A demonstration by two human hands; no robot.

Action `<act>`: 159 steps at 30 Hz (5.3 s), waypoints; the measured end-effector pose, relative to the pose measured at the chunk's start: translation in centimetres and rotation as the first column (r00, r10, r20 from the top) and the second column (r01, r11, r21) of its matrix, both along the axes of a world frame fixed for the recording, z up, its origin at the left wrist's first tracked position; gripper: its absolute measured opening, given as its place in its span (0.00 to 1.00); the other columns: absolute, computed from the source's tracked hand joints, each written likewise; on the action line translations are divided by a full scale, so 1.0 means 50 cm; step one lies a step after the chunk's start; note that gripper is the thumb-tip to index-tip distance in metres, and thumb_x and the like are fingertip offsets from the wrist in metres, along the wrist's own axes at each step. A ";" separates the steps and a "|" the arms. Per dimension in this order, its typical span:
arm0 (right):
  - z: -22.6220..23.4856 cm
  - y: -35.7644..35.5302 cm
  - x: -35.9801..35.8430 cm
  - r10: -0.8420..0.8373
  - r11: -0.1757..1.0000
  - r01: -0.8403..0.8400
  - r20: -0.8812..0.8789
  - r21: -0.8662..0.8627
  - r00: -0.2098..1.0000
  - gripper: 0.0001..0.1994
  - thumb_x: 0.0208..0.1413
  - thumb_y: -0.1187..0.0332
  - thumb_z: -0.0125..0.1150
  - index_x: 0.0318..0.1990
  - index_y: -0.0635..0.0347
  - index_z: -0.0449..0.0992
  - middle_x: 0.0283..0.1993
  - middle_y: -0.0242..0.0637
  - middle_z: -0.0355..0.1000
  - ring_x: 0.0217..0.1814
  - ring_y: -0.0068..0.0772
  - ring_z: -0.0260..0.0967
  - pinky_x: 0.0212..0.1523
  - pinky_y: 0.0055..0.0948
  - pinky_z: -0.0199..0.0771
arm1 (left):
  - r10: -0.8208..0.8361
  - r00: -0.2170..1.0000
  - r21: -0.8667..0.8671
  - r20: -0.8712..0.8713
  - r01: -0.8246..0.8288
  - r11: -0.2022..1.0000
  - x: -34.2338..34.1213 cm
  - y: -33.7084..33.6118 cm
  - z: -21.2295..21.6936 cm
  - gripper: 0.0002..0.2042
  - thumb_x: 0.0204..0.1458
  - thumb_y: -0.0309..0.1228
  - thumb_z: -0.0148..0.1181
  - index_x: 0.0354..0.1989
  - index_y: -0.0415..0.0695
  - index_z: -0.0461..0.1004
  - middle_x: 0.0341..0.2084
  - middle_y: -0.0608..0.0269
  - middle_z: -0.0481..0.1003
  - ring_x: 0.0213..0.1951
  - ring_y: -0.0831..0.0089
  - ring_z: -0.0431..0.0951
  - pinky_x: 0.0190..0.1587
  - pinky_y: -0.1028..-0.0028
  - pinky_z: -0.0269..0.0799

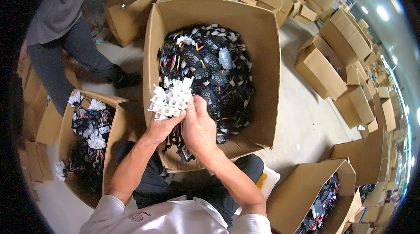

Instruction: The person gathers electronic display wire harnesses from a cardboard box into bundles and secures each bundle with a rubber band by hand.

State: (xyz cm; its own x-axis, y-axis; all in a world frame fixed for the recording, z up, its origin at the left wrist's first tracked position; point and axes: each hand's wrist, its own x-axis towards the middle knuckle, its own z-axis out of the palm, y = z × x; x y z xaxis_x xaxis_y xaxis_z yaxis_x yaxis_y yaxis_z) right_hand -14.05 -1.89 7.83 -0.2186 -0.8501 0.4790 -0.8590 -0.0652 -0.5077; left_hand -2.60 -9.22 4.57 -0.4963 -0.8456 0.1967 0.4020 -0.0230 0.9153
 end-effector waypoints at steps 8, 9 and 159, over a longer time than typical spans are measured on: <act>0.002 -0.032 -0.111 0.581 0.722 -0.691 0.509 0.039 0.635 0.18 0.59 0.71 0.63 0.56 0.67 0.73 0.52 0.48 0.73 0.52 0.44 0.72 0.53 0.35 0.72 | -0.054 0.985 0.117 0.163 0.035 0.993 0.051 -0.012 -0.007 0.20 0.49 0.19 0.68 0.51 0.41 0.72 0.37 0.65 0.77 0.41 0.74 0.79 0.47 0.71 0.76; -0.027 -0.057 -0.149 0.498 0.750 -0.657 0.587 0.079 0.638 0.17 0.60 0.70 0.63 0.55 0.67 0.74 0.48 0.47 0.74 0.49 0.42 0.73 0.52 0.34 0.73 | -0.058 0.990 0.142 0.127 0.040 0.989 0.053 -0.016 -0.004 0.17 0.49 0.18 0.67 0.48 0.41 0.74 0.34 0.65 0.78 0.37 0.74 0.79 0.44 0.71 0.77; 0.000 -0.019 -0.104 0.082 0.970 0.047 0.503 -0.238 0.860 0.09 0.63 0.68 0.60 0.40 0.68 0.77 0.24 0.33 0.74 0.24 0.16 0.71 0.25 0.23 0.71 | -0.185 0.982 0.126 -0.019 0.186 0.974 -0.080 -0.010 -0.024 0.25 0.55 0.22 0.66 0.62 0.45 0.68 0.57 0.63 0.71 0.57 0.69 0.74 0.59 0.63 0.76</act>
